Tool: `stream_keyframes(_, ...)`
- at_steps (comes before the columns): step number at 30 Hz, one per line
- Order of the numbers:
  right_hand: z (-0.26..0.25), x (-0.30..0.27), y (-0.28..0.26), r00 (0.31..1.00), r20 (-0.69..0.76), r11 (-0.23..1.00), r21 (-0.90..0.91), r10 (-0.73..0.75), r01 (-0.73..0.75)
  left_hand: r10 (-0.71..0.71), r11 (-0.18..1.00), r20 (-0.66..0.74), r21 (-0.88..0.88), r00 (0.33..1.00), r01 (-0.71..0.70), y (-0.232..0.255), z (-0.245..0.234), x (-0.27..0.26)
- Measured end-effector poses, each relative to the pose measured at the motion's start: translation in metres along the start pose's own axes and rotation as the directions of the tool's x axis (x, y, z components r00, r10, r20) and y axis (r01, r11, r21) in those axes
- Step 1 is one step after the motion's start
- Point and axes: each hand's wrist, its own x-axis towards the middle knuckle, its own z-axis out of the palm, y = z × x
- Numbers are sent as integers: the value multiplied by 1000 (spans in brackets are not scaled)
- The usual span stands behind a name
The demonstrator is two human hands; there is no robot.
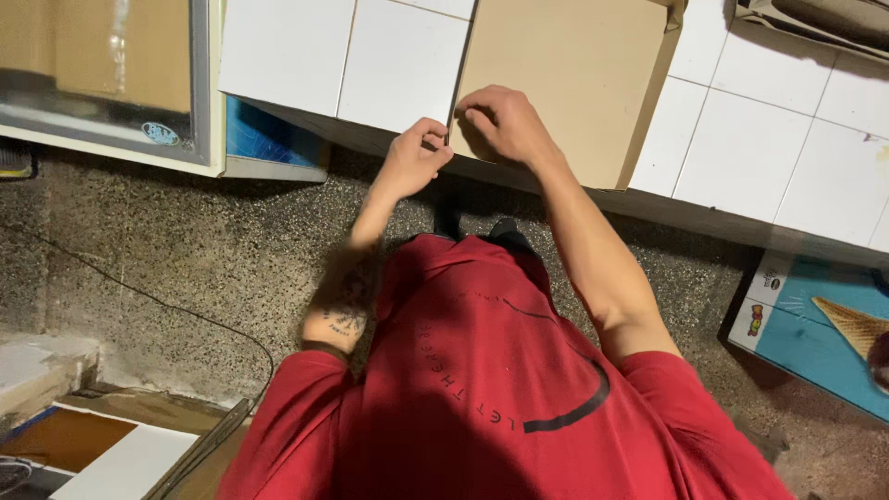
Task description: The person assembles flat cardboard boxes by folding the side flaps and inserting tabs into slots to form the box structure. They repeat this process for multiple boxes, stacking the completed ones on the counter.
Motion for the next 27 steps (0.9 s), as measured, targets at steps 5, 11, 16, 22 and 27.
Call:
stream_keyframes(5, 7, 14, 12, 999, 0, 997, 54, 47, -47, -82, 987, -60, -140, 995, 73, -6, 8, 1)
stream_keyframes(11, 14, 19, 10, 965, -5, 954, 154, 262, -258, -112, 972, -85, -217, 990, 91, 3, 9, 4)
stream_keyframes(16, 16, 25, 14, 937, -14, 933, 99, 349, -346, -163, 954, -107, -271, 981, 129, 1, 12, 12)
stream_keyframes(22, 12, 24, 6, 928, -9, 924, 90, 373, -371, -242, 935, -123, -294, 962, 198, 7, 13, 14)
stream_keyframes(27, 16, 28, 12, 917, 1, 917, 44, 398, -398, -233, 927, -157, -335, 960, 170, -3, 18, 22)
